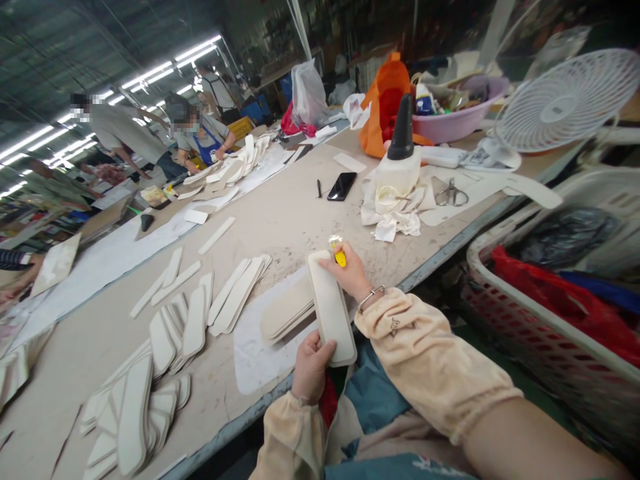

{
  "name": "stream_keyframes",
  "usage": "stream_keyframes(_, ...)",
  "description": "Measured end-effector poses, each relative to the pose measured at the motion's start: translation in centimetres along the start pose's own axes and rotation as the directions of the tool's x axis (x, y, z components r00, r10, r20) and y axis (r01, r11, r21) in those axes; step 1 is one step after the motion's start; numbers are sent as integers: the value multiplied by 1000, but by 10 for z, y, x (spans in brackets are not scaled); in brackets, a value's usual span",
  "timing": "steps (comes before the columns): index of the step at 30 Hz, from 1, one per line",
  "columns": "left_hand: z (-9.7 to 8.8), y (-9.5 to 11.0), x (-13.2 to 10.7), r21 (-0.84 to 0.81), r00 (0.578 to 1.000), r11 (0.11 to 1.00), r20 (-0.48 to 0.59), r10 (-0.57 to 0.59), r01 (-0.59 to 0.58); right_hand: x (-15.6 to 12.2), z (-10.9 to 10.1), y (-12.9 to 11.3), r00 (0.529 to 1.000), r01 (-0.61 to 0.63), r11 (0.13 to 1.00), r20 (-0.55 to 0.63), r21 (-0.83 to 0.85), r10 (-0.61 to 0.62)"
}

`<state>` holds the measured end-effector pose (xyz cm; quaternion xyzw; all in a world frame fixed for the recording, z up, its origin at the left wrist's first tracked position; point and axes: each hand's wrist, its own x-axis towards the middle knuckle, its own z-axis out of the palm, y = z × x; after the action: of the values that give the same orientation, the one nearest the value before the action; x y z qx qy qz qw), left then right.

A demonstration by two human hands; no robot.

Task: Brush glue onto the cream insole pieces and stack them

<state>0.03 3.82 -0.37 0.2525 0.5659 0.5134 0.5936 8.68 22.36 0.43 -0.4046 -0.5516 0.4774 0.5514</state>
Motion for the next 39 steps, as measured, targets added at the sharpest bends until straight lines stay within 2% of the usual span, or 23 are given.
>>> stream_keyframes(4,-2,-4,-1,23,1000,1000,-30,3,-2,-1,0,0,1000,19,1000,5,6,-19)
stream_keyframes(11,2,2,0,6,997,1000,-75,-5,5,-2,-2,-2,1000,18,1000,3,-20,-18)
stream_keyframes(17,2,6,-4,-43,999,999,-36,17,-18,-2,-3,-6,1000,11,999,-3,-47,-11)
stream_keyframes(21,-9,5,-4,157,978,980,-152,144,-120,0,-5,-5,997,8,998,-76,-62,-13)
stream_keyframes(24,-21,3,-4,292,958,948,-214,190,-123,0,-5,-3,997,16,994,-79,-110,-25)
stream_keyframes(27,-29,3,-6,389,955,913,-207,213,-119,-1,-5,-1,998,17,992,-62,-123,-25)
stream_keyframes(32,-32,9,-6,617,926,775,-198,322,-137,-1,-4,0,998,42,993,-50,-110,-47)
stream_keyframes(35,-30,14,-5,652,920,747,-199,337,-132,-1,-4,0,998,50,993,-44,-106,-55)
stream_keyframes(39,-29,16,-3,634,925,763,-203,321,-126,-2,-5,-1,998,39,990,-39,-136,-44)
